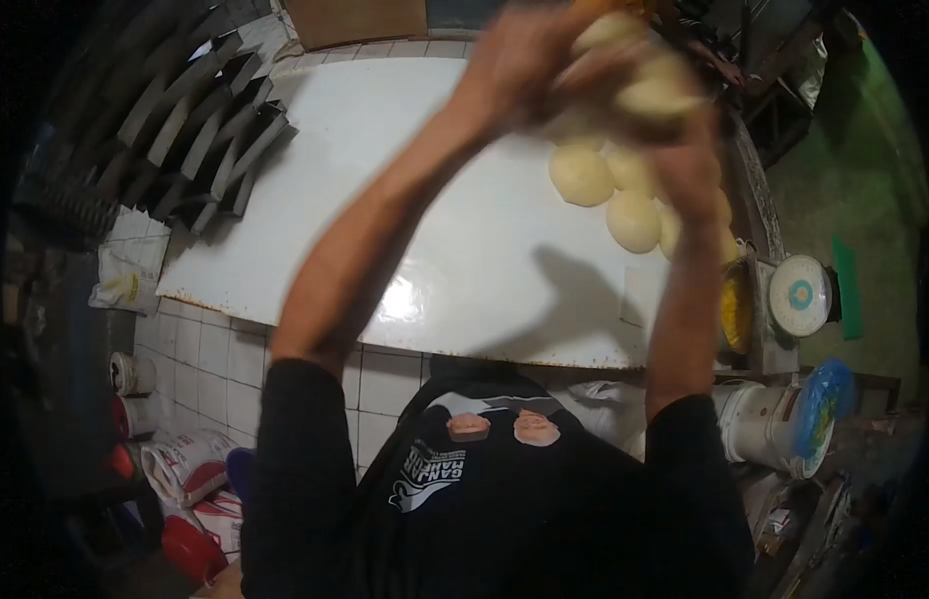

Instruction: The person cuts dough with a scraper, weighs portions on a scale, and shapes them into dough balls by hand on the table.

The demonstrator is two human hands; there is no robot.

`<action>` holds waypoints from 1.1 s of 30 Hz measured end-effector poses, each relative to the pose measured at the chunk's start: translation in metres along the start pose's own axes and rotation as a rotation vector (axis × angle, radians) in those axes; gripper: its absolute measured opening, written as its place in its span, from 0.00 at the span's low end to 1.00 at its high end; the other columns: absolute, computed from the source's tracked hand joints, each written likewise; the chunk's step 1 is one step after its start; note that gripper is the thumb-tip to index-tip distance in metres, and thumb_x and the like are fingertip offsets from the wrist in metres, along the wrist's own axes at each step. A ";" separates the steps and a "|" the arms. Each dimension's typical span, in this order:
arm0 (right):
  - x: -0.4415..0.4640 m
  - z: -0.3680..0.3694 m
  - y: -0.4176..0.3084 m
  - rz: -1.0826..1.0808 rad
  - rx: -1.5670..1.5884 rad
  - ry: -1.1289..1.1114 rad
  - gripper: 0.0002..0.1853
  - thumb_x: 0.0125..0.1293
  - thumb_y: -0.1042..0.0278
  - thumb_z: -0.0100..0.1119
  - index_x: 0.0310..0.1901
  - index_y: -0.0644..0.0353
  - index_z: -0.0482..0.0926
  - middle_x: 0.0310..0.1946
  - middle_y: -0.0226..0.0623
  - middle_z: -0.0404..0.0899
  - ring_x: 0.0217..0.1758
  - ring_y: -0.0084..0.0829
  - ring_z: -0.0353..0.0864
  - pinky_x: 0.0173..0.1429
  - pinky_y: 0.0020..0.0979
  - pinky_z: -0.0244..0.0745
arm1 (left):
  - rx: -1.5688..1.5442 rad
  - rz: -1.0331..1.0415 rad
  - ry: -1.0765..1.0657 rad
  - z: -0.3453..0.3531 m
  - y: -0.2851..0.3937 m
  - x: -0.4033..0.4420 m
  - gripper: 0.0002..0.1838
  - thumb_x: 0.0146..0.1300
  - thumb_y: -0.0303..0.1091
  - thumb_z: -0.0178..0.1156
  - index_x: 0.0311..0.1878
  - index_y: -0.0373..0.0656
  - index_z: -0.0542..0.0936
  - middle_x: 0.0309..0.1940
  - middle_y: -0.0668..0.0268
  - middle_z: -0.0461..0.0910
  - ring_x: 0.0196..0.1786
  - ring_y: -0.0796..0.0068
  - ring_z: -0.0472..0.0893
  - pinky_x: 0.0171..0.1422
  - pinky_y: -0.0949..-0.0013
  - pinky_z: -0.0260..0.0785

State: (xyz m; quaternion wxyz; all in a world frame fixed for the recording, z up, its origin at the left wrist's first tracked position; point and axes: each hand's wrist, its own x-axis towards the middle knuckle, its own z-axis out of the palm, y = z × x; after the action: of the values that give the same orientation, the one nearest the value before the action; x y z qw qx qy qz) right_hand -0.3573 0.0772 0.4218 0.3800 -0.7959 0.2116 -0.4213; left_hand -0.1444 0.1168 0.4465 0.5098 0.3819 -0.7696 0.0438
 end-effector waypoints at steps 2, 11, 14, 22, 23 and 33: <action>0.014 -0.060 -0.071 -0.427 -0.329 0.284 0.25 0.64 0.58 0.76 0.58 0.61 0.81 0.52 0.36 0.86 0.54 0.33 0.84 0.61 0.37 0.79 | 0.226 0.447 0.245 -0.025 0.056 0.056 0.18 0.72 0.47 0.64 0.53 0.43 0.85 0.41 0.57 0.89 0.41 0.67 0.86 0.47 0.62 0.77; 0.041 -0.163 -0.073 -0.899 -1.278 0.752 0.27 0.66 0.55 0.73 0.60 0.64 0.81 0.56 0.42 0.85 0.60 0.39 0.85 0.69 0.42 0.76 | 0.453 0.739 0.471 0.005 0.047 0.069 0.22 0.71 0.42 0.59 0.65 0.45 0.79 0.52 0.59 0.86 0.55 0.63 0.84 0.62 0.60 0.76; -0.098 -0.086 0.115 -0.355 -1.315 0.350 0.25 0.71 0.57 0.63 0.66 0.60 0.77 0.61 0.46 0.82 0.62 0.44 0.82 0.70 0.43 0.74 | 0.295 0.120 -0.164 0.046 -0.002 -0.029 0.24 0.71 0.40 0.58 0.69 0.45 0.77 0.55 0.59 0.85 0.59 0.62 0.83 0.67 0.59 0.76; -0.381 0.111 0.240 0.493 -0.631 -0.452 0.25 0.59 0.59 0.68 0.59 0.54 0.80 0.57 0.46 0.84 0.62 0.51 0.81 0.66 0.50 0.74 | 0.090 -0.810 -0.929 0.175 -0.014 -0.410 0.28 0.70 0.67 0.55 0.52 0.52 0.86 0.41 0.51 0.87 0.47 0.44 0.86 0.57 0.46 0.77; -0.392 0.098 0.232 0.534 -0.553 -0.569 0.26 0.60 0.58 0.69 0.60 0.54 0.80 0.57 0.48 0.84 0.61 0.51 0.82 0.64 0.48 0.75 | 0.007 -0.759 -0.931 0.173 0.008 -0.417 0.27 0.69 0.66 0.56 0.46 0.50 0.85 0.34 0.51 0.87 0.40 0.45 0.87 0.52 0.44 0.78; -0.164 0.012 0.319 0.608 -0.376 0.001 0.52 0.61 0.65 0.75 0.82 0.56 0.51 0.73 0.54 0.68 0.74 0.45 0.71 0.77 0.40 0.69 | 0.208 -0.928 0.160 0.091 -0.167 -0.246 0.41 0.74 0.54 0.61 0.79 0.38 0.61 0.70 0.47 0.72 0.67 0.57 0.79 0.75 0.61 0.68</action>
State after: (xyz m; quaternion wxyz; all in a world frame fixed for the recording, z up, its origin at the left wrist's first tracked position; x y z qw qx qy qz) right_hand -0.4437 -0.0087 0.0839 0.3346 -0.7524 0.5128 -0.2428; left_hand -0.0606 0.0909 0.1478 0.4921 0.7295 -0.4678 -0.0824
